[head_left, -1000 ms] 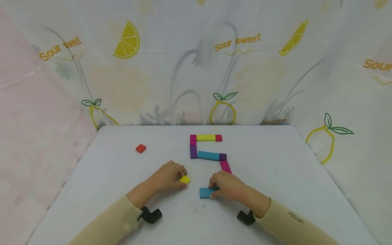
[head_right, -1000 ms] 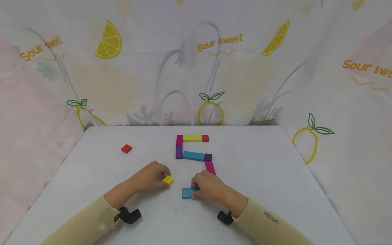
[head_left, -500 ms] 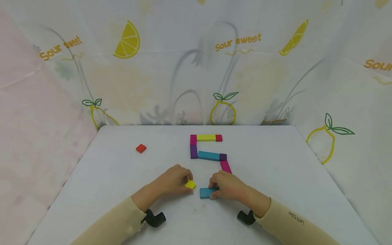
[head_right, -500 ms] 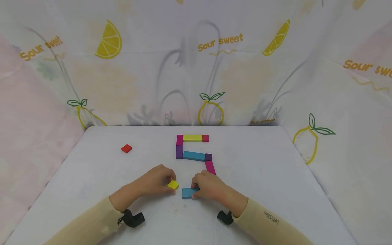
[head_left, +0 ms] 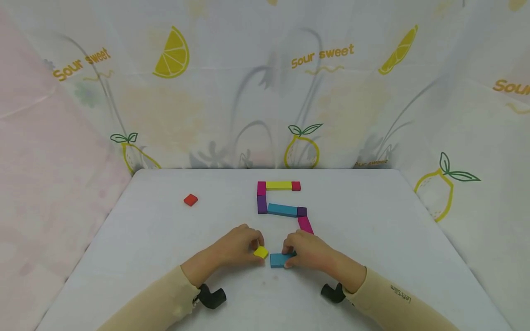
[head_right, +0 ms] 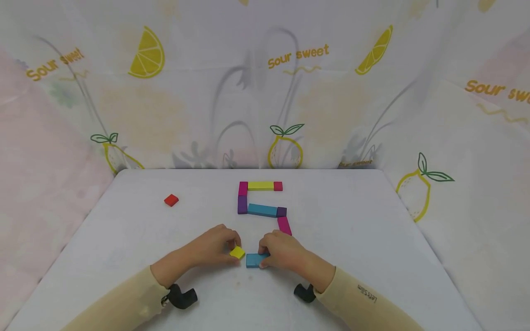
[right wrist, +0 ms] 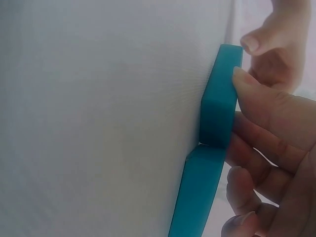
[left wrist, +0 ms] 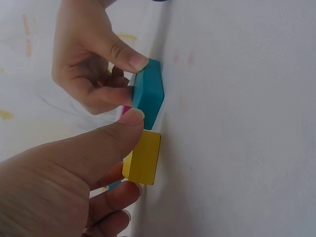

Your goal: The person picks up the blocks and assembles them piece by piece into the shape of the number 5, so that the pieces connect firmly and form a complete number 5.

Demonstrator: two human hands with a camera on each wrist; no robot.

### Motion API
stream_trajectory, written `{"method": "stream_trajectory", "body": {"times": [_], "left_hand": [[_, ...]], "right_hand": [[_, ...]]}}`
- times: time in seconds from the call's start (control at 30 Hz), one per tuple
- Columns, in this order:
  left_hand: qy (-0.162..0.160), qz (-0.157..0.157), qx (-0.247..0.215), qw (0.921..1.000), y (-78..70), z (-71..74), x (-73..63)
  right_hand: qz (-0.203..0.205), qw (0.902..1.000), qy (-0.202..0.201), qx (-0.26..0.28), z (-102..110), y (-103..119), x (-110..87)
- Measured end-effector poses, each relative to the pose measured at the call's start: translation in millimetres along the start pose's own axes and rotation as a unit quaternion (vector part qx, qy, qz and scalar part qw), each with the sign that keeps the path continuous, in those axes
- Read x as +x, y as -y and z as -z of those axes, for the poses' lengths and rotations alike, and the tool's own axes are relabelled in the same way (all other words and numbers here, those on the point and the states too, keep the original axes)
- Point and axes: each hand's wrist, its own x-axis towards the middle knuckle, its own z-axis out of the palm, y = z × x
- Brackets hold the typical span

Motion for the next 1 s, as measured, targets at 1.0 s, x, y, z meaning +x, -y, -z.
{"method": "stream_trajectory", "body": {"times": [1.0], "left_hand": [[0.009, -0.019, -0.004, 0.9998, -4.1, 0.3, 0.6]], "right_hand": [[0.012, 0.9999, -0.004, -0.004, -2.8, -3.2, 2.4]]}}
